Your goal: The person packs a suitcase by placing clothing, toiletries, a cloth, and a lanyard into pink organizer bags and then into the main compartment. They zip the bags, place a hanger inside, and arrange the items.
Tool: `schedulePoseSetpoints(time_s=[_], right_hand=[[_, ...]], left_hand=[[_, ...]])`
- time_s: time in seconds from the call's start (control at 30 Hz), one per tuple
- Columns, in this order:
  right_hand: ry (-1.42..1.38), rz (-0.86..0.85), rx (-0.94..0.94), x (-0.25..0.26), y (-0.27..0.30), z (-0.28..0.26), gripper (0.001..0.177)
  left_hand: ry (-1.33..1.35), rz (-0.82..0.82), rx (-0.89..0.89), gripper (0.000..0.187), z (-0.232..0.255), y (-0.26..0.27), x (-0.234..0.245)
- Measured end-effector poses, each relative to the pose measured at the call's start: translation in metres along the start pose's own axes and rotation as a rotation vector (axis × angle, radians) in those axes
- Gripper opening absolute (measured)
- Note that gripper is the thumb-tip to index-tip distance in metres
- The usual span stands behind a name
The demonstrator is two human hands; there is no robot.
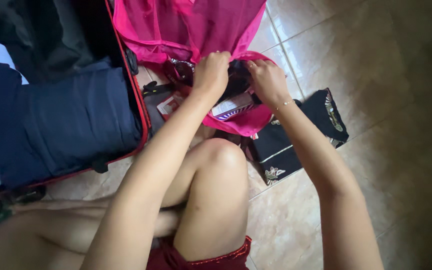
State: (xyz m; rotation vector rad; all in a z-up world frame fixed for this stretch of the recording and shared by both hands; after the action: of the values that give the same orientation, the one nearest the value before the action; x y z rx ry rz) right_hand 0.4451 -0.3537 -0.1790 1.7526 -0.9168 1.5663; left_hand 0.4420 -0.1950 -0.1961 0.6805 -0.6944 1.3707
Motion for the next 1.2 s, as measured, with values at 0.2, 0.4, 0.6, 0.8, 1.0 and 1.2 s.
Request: schedulePoseSetpoints(time_s=[0.2, 0.4, 0.6, 0.8, 1.0, 1.2], right_hand=[[0.328, -0.196, 0.26, -0.046, -0.009, -0.009, 0.012], [0.332, -0.15, 0.407, -0.044, -0.011, -0.006, 0.012], [0.152, -0.088, 0.236, 0.023, -0.008, -0.025, 0.019], [-0.177, 0.102, 0.243, 0.048, 0.014, -0.128, 0.023], [0.01, 0.147, 0.525, -0.056, -0.021, -0.215, 0.061], [0.148, -0.448, 0.29, -0.053, -0.035, -0.201, 0.039]], left_hand=[[-0.005, 0.191, -0.238, 0.013, 0.01, 0.001, 0.008], [0.235, 0.331, -0.195, 0.019, 0.003, 0.044, 0.093], [0.388, 0.318, -0.207, 0.017, -0.016, 0.156, 0.155], [0.576, 0.215, 0.044, 0.016, -0.031, 0.254, 0.115], [0.796, 0.224, 0.119, 0.021, -0.028, 0.296, 0.089], [0.925, 0.26, 0.187, 0.021, -0.046, 0.319, 0.104]])
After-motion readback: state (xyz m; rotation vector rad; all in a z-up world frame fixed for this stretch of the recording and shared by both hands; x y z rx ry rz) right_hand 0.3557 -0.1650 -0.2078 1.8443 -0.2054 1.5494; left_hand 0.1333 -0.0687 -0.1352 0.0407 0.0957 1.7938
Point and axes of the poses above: each hand's wrist, its own y-axis away from the middle knuckle, its own x-axis out of the back of the hand, z = x × y, the point moved 6 cm from there along -y, towards the middle knuckle, and after that the axes turned 2 degrees about -z, right-handed, at the moved point
